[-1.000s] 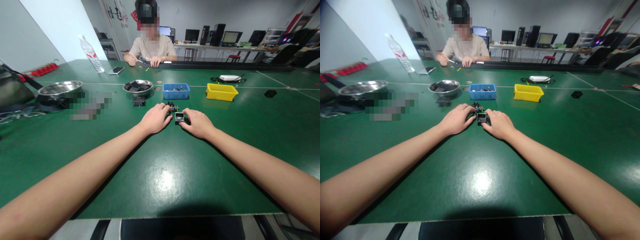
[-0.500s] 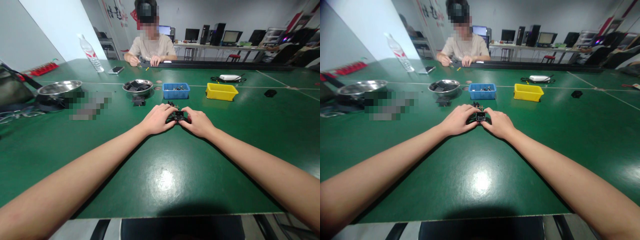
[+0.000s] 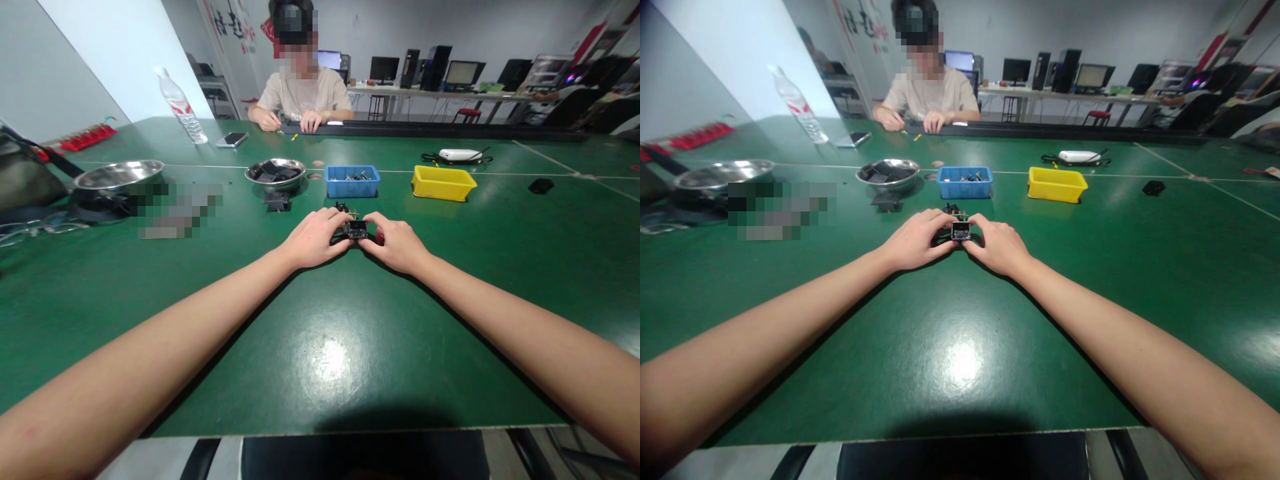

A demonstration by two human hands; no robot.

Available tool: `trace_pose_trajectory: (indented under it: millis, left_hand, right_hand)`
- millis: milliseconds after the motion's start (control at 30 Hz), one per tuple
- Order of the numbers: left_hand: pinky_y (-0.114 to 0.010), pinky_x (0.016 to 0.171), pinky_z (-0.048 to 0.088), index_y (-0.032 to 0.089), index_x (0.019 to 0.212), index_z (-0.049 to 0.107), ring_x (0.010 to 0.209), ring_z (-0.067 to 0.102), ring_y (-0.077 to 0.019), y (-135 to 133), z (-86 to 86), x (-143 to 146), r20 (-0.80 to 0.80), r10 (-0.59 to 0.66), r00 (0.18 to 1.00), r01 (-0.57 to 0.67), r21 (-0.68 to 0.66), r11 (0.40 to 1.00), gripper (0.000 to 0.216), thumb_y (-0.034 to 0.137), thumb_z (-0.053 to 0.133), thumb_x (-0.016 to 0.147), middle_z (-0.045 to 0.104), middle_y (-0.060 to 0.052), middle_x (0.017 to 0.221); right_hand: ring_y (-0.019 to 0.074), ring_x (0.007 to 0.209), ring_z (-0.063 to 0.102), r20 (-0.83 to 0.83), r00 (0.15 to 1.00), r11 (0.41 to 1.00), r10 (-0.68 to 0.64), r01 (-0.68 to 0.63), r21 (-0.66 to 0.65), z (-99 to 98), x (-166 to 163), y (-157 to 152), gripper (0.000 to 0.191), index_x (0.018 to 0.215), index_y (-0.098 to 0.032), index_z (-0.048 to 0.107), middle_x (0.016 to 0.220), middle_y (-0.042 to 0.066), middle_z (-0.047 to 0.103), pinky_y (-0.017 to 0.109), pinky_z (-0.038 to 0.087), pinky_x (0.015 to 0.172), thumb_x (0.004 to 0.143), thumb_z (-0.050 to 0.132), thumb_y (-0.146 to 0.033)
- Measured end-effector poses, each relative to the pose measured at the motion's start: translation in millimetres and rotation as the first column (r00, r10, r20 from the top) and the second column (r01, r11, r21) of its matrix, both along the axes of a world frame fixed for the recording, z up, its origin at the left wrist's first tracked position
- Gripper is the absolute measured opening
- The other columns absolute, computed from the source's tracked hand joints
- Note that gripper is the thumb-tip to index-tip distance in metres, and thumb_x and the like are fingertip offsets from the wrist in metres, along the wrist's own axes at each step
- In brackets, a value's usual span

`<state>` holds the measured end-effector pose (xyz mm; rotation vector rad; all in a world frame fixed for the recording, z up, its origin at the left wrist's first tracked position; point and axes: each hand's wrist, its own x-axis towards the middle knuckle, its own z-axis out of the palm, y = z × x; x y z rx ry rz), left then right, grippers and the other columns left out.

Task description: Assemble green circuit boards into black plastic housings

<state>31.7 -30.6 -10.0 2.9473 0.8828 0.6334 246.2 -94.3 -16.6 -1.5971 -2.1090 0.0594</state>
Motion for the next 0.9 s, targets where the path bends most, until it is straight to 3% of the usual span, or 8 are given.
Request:
trace_pose_trajectory:
  millis: [700, 800, 900]
  left_hand:
    - [-0.048, 0.098, 0.053, 0.017, 0.125, 0.061, 0.112, 0.064, -0.0328, 1.1, -1.1, 0.1, -0.002, 0.007, 1.0, -0.007, -0.06, 0.998, 0.04, 0.042, 0.056, 0.095, 0.067, -0.015, 0.119]
    - [-0.048, 0.098, 0.053, 0.017, 0.125, 0.061, 0.112, 0.064, -0.0331, 1.1, -1.0, -0.1, -0.009, 0.012, 1.0, -0.012, -0.063, 0.998, 0.04, 0.042, 0.056, 0.094, 0.067, -0.015, 0.118]
    - [-0.048, 0.097, 0.054, 0.017, 0.124, 0.061, 0.111, 0.065, -0.0325, 0.8, -0.6, -0.1, -0.014, 0.007, 1.0, -0.008, -0.06, 0.998, 0.039, 0.042, 0.055, 0.095, 0.067, -0.015, 0.117]
  right_hand:
    - [0.0223, 0.069, 0.063, 0.012, 1.0, 1.0, 0.015, -0.015, 0.01, 0.1, -0.1, -2.3, 0.036, 0.124, -0.022, 0.057, 0.082, 0.002, 0.072, 0.03, 0.038, 0.067, 0.092, 0.061, -0.038]
    - [0.0202, 0.068, 0.06, -0.003, 0.998, 0.992, 0.069, -0.068, 0.102, 2.2, 0.0, -4.8, 0.031, 0.118, -0.021, 0.058, 0.083, 0.002, 0.07, 0.029, 0.039, 0.067, 0.091, 0.061, -0.034]
    - [0.0197, 0.072, 0.059, 0.09, 0.966, 0.948, 0.242, -0.255, 0.189, 4.2, -0.7, -6.8, 0.016, 0.106, -0.021, 0.061, 0.084, 0.004, 0.068, 0.03, 0.04, 0.069, 0.093, 0.057, -0.029]
